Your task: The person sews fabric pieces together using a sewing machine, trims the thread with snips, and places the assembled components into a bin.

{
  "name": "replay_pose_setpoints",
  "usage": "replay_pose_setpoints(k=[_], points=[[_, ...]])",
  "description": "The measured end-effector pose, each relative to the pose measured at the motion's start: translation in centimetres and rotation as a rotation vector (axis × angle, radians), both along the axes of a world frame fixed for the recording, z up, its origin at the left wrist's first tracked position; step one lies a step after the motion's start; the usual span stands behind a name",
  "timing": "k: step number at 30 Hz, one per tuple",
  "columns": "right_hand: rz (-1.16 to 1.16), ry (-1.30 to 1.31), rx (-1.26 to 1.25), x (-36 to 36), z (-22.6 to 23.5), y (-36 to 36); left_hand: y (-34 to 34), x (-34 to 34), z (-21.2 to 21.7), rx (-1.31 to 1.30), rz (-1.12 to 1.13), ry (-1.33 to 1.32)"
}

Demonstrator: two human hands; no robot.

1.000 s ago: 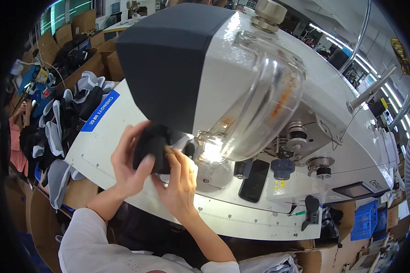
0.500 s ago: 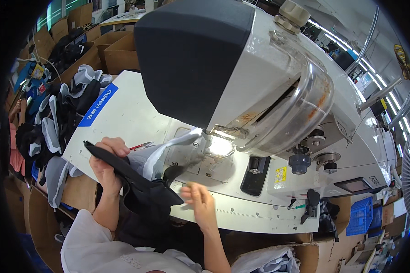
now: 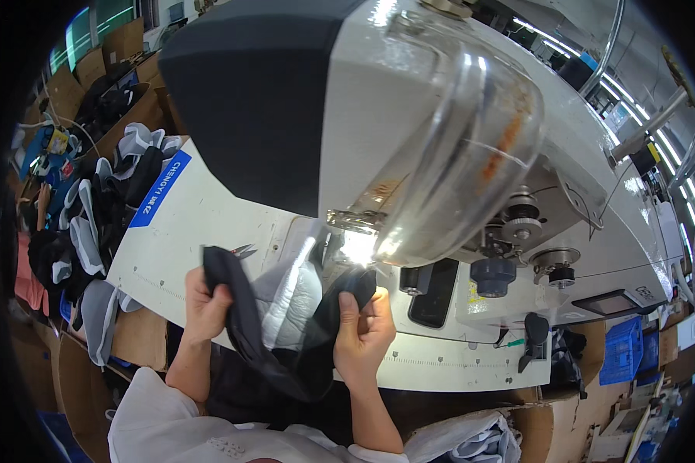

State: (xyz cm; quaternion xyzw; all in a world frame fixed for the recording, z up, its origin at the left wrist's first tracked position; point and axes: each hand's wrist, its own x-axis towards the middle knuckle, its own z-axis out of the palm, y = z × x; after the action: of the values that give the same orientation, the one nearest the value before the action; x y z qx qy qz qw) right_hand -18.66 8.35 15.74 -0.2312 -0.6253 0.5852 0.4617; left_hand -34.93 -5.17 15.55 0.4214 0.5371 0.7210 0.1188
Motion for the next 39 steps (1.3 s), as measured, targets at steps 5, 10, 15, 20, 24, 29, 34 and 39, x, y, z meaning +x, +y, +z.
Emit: replay_pose_setpoints(k=[5,10,15,20,24,29,34,39], points=[[-0.075,-0.140,0.029,-0.4,1.7,1.4,3.3,1.3,3.7,-0.216,-0.178,0.101],[-0.109,-0.234,0.087,-0.3,2.0,2.3,5.1,1.2,3.7,-0.405,-0.109,0.130],[-0.050,-0.228,0.040,-0.3,2.0,2.9,5.7,0.7,4.2,-0.393,-0.116,0.142],[-0.010,-0.073,0.086,-0.7,1.1,3.3,6.1,0.2,3.9,-0.519,-0.130,0.147],[-0.044,-0.031,0.082,-0.9,1.1,3.3,6.3,0.3,3.9,-0.462,-0.145,0.112],[-0.033,-0.090,0.055,-0.8,1.1,3.4,6.4,0.1,4.1,-0.491,-0.141,0.133],[-0.042,-0.102,0.043,-1.1,1.3,3.3,6.4,0.0,4.5,-0.482,-0.144,0.120],[-0.081,-0.206,0.203,-1.0,0.9,3.7,6.5,0.0,4.7,-0.476,-0.149,0.115]])
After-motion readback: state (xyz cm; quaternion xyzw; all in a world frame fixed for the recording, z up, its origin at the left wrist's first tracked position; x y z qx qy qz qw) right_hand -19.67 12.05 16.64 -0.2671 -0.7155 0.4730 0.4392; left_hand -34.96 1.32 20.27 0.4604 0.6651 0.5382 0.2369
